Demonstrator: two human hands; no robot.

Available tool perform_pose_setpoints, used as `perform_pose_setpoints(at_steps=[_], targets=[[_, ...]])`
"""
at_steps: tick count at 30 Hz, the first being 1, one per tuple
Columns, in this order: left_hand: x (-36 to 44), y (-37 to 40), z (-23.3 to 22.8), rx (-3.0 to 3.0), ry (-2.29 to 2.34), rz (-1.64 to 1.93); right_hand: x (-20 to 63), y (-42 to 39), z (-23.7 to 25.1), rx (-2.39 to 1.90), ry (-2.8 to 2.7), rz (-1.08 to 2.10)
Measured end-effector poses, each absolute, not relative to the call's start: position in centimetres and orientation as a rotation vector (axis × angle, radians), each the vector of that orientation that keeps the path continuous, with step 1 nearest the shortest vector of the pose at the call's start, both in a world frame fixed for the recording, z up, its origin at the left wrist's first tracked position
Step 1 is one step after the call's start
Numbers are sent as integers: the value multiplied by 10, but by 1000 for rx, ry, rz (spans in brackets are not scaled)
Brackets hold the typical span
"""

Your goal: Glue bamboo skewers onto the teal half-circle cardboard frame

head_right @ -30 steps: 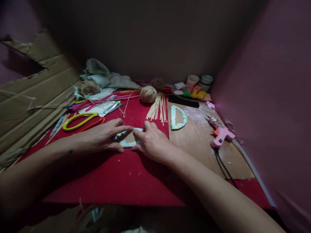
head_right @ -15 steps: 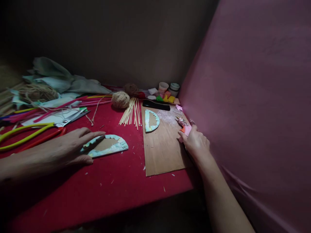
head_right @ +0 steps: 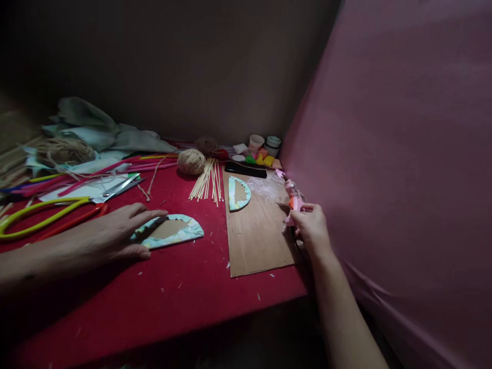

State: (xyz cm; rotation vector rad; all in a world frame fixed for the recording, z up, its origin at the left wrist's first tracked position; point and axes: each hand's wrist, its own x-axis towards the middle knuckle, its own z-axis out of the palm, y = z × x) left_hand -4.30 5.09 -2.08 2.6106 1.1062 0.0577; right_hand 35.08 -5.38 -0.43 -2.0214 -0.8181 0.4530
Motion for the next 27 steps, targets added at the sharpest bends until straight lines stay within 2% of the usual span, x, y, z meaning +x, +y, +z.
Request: perform_pose_setpoints(at_steps=[3,8,11,16,20,27], targets=[[-42,52,-22,2601,1096,52,335,-73,0,-1796,-723,587],[-42,53,-23,2592,1110,28,306,-94,6,-1225,-513,1040],[-43,53,-23,2586,1112,22,290,-97,8,-1023,-537,1169],[-42,49,-19,2577,1110,60,269,-93,15,-1064,-749,1300],[-38,47,-13,2526,1124,21,259,-86,18,-1121,-995,1284],[-37,44,-5,2526,1094,2,249,-74,18,-1215,-1095,1262]])
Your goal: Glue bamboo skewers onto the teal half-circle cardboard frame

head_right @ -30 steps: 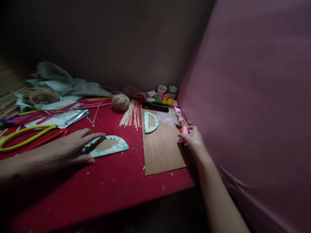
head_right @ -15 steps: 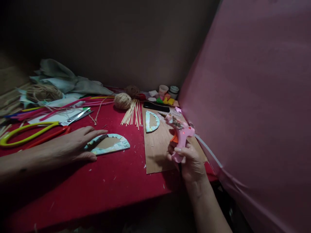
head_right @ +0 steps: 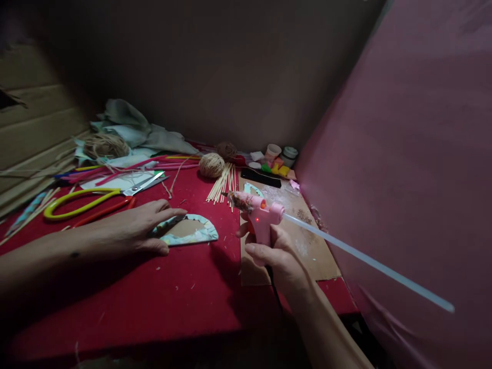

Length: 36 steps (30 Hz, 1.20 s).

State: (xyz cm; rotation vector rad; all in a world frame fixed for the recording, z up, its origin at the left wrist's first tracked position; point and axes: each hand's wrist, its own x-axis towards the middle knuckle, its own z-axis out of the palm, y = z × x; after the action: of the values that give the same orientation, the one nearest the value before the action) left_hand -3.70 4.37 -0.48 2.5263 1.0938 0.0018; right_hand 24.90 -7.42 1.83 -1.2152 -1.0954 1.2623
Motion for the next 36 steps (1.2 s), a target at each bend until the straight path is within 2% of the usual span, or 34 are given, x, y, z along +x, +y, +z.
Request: perform_pose_setpoints(at_steps=[8,17,26,36], targets=[[-34,40,-2,2507,1128,-26,246,-65,10,-1311,-1279,1262],[-37,45,1,2373,1082,-33,224,-45,30,-1305,-1591,1055],[-38,48,-1,2335,1073,-30,227,-48,-9,-1526,-1318,1337],[-37,46,-1,2217,1144,43,222,-46,-12,-1502,-1330,1450]])
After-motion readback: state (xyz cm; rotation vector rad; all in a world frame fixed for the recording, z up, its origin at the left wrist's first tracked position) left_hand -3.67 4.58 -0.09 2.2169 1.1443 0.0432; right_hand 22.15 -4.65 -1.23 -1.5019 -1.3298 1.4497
